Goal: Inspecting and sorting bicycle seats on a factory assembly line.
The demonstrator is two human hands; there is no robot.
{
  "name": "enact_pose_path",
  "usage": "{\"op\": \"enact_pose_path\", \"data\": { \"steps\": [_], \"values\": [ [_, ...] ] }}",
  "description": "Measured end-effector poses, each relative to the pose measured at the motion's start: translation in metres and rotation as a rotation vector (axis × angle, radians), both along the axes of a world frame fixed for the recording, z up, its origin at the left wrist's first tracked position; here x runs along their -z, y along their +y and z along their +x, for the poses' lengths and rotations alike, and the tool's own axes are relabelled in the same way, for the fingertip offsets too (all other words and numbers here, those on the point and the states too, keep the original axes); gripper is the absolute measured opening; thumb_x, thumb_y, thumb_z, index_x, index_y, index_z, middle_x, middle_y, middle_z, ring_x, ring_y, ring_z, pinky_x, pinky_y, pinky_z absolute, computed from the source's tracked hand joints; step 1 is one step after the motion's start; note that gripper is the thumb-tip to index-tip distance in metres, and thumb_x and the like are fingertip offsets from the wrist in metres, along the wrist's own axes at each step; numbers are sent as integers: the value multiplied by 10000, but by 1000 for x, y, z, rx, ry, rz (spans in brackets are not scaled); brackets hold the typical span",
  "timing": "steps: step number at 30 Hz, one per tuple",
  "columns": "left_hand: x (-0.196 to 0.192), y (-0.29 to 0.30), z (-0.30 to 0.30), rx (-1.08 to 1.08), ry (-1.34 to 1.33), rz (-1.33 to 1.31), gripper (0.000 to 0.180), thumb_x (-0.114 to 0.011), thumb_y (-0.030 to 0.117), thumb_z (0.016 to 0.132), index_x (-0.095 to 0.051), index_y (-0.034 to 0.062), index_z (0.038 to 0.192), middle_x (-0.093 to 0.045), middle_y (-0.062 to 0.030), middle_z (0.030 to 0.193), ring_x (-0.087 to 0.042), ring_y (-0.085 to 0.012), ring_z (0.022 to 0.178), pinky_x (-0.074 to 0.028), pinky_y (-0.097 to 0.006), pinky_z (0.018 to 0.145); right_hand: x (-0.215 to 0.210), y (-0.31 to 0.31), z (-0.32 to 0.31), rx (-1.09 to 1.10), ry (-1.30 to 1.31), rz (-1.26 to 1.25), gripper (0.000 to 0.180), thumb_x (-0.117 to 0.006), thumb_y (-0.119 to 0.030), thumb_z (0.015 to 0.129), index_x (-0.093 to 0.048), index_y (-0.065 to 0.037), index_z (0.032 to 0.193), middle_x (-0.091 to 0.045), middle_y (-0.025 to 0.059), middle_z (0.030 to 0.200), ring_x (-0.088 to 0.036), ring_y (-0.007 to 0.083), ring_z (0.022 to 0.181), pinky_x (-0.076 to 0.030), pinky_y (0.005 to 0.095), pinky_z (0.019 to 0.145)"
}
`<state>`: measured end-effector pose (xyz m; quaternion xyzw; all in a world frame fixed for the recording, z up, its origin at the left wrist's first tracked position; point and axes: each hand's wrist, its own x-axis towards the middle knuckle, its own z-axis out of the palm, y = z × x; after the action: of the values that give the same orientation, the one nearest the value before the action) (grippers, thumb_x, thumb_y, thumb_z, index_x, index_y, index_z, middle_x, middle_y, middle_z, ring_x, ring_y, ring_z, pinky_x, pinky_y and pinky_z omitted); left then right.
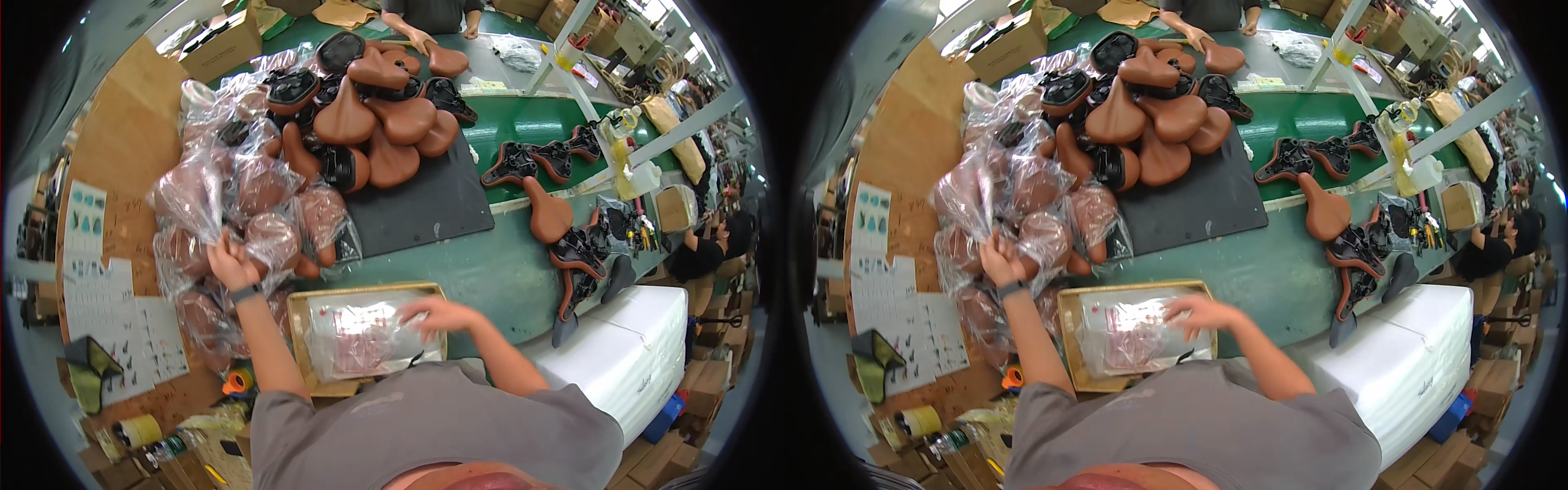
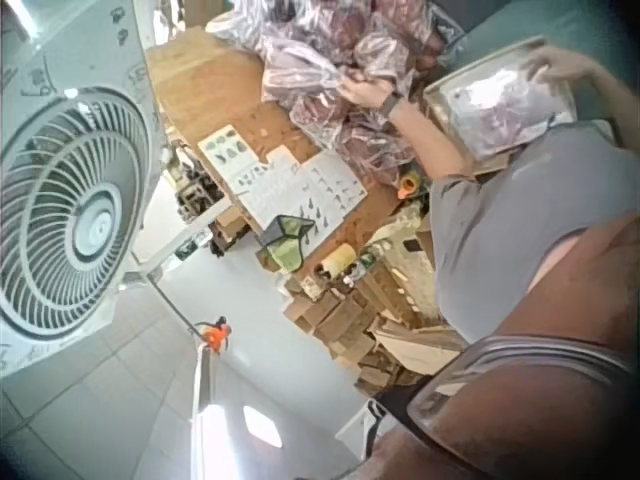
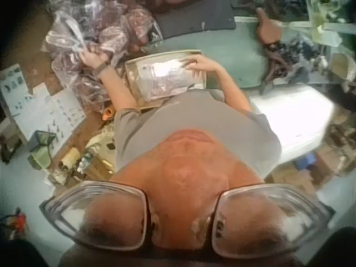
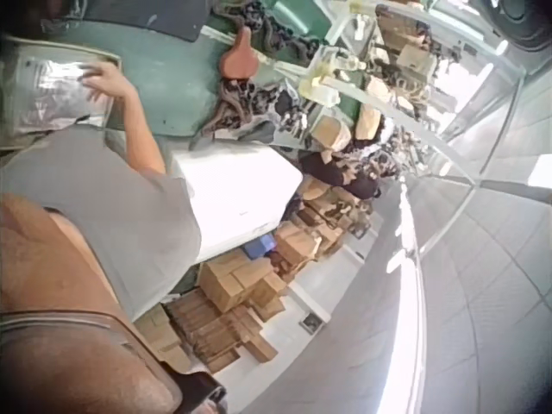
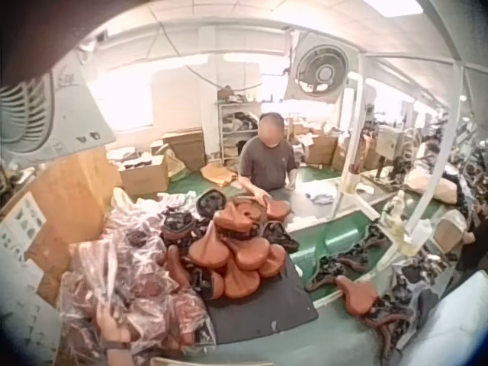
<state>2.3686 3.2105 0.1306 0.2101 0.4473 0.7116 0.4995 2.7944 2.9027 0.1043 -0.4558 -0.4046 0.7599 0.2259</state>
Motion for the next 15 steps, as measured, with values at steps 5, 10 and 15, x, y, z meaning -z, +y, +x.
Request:
{"op": "enact_pose_path", "data": {
  "steps": [5, 10, 15],
  "values": [
    [14, -139, 130, 305, 1246, 265, 95, -644, 79, 1061, -721, 54, 1009, -727, -59, 939, -609, -147, 687, -484, -291, 606, 107, 180, 115, 927, 8, -6, 553, -782, -266, 1047, -571, -26, 1499, -775, 123, 1148, -756, 201, 918, -651, 365, 796],
    [93, -268, 155, 1153, 1271, -76, 276, -849, 198, 924, -773, 67, 1155, -778, -168, 1113, -748, -317, 887, -600, -392, 768, 218, 351, 138, 1034, -26, -221, 1196, -910, -315, 936, -76, 56, 1708, -309, 305, 1724, -417, 489, 1557, -388, 653, 1266],
    [178, -330, 137, 1252, 1714, 58, 528, -839, 254, 889, -698, 101, 1375, -671, -161, 1398, -640, -394, 1270, -549, -505, 1023, 228, 362, 107, 1091, 54, -76, 1054, -942, -321, 893, -267, -41, 1653, -552, 249, 1567, -573, 390, 1441, -549, 601, 1113]
  ]
}}
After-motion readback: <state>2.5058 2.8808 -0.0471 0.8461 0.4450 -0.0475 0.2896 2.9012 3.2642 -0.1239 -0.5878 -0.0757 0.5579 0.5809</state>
